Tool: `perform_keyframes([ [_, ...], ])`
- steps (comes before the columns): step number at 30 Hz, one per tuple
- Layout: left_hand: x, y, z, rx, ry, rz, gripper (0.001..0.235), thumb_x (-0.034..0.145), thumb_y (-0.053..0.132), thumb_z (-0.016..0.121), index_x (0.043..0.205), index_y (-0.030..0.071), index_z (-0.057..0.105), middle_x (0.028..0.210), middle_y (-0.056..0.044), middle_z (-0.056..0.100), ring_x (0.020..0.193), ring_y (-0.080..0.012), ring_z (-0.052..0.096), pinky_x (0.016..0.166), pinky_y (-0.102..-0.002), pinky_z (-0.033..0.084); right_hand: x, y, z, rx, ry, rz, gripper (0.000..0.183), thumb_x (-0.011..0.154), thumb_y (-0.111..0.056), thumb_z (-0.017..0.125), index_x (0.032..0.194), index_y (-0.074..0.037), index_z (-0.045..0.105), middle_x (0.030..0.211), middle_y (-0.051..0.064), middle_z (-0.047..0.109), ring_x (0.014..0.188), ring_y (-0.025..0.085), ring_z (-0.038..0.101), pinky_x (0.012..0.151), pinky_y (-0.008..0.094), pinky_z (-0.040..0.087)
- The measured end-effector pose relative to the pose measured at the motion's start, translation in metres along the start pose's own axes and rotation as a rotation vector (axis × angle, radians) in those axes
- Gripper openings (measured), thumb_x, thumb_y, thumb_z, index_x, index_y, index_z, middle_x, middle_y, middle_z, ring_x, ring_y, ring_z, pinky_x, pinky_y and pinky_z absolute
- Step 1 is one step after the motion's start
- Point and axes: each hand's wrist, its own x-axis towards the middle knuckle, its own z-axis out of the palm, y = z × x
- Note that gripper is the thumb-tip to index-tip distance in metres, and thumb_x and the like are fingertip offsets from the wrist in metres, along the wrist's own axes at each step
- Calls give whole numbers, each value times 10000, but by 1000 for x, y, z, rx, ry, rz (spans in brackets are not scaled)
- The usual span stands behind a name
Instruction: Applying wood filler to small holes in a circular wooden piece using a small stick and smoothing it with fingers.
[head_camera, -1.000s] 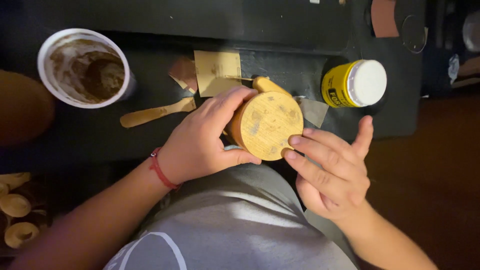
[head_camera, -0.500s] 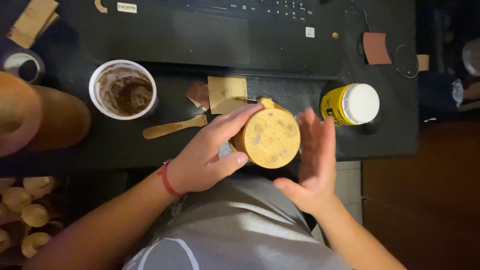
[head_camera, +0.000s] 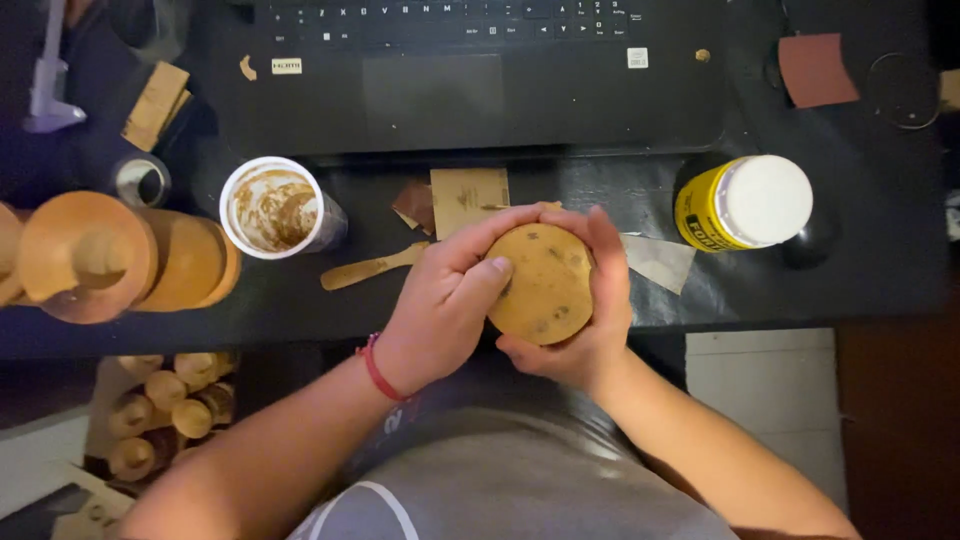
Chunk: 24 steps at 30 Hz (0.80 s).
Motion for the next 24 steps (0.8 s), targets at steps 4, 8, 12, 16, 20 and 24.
perform_keyframes([
  [4, 4, 4, 8, 10, 36, -34, 447, 873, 142, 399, 1256, 67, 618, 1331, -116, 649, 1257, -228, 602, 1099, -356, 455, 3, -1, -1, 9, 19, -41, 1037, 766, -294, 835, 1569, -120, 203, 1448, 169, 467, 1416, 323, 485, 1279, 485, 380],
  [8, 5, 6, 15, 46, 97, -51, 461, 837, 111, 380, 1219, 77, 636, 1304, -108, 661, 1248, -218, 604, 1102, -357, 454, 7, -5, -4, -76, 40, 107, 878, 648, -410, 826, 1343, -50, 428, 1316, 114, 517, 1230, 244, 557, 1144, 357, 418],
  [12, 6, 7, 22, 44, 141, -29, 460, 811, 81, 368, 1184, 63, 636, 1298, -138, 651, 1260, -253, 602, 1136, -393, 463, -3, 9, -4, -122, 60, 42, 973, 631, -436, 869, 1375, -7, 411, 1364, 129, 525, 1331, 277, 542, 1222, 389, 404],
  [16, 9, 9, 24, 82, 136, -57, 466, 812, 135, 368, 1192, 76, 631, 1286, -119, 661, 1233, -255, 621, 1100, -411, 502, 1, 8, -7, -185, 56, 38, 931, 618, -409, 865, 1348, -11, 446, 1335, 129, 537, 1257, 283, 580, 1162, 391, 442],
  [20, 8, 3, 25, 50, 134, -25, 466, 804, 100, 367, 1203, 52, 603, 1313, -143, 627, 1273, -276, 579, 1133, -426, 455, 1, 12, -6, -156, 59, -26, 967, 660, -453, 878, 1382, -15, 409, 1358, 131, 540, 1279, 289, 582, 1168, 412, 444],
  [24, 8, 3, 18, -14, 40, -53, 476, 931, 364, 429, 1279, 73, 571, 1355, -110, 600, 1270, -229, 565, 1071, -403, 473, -4, 15, -8, -118, 61, -34, 1024, 636, -443, 920, 1414, -49, 384, 1380, 114, 533, 1289, 295, 578, 1172, 437, 435],
])
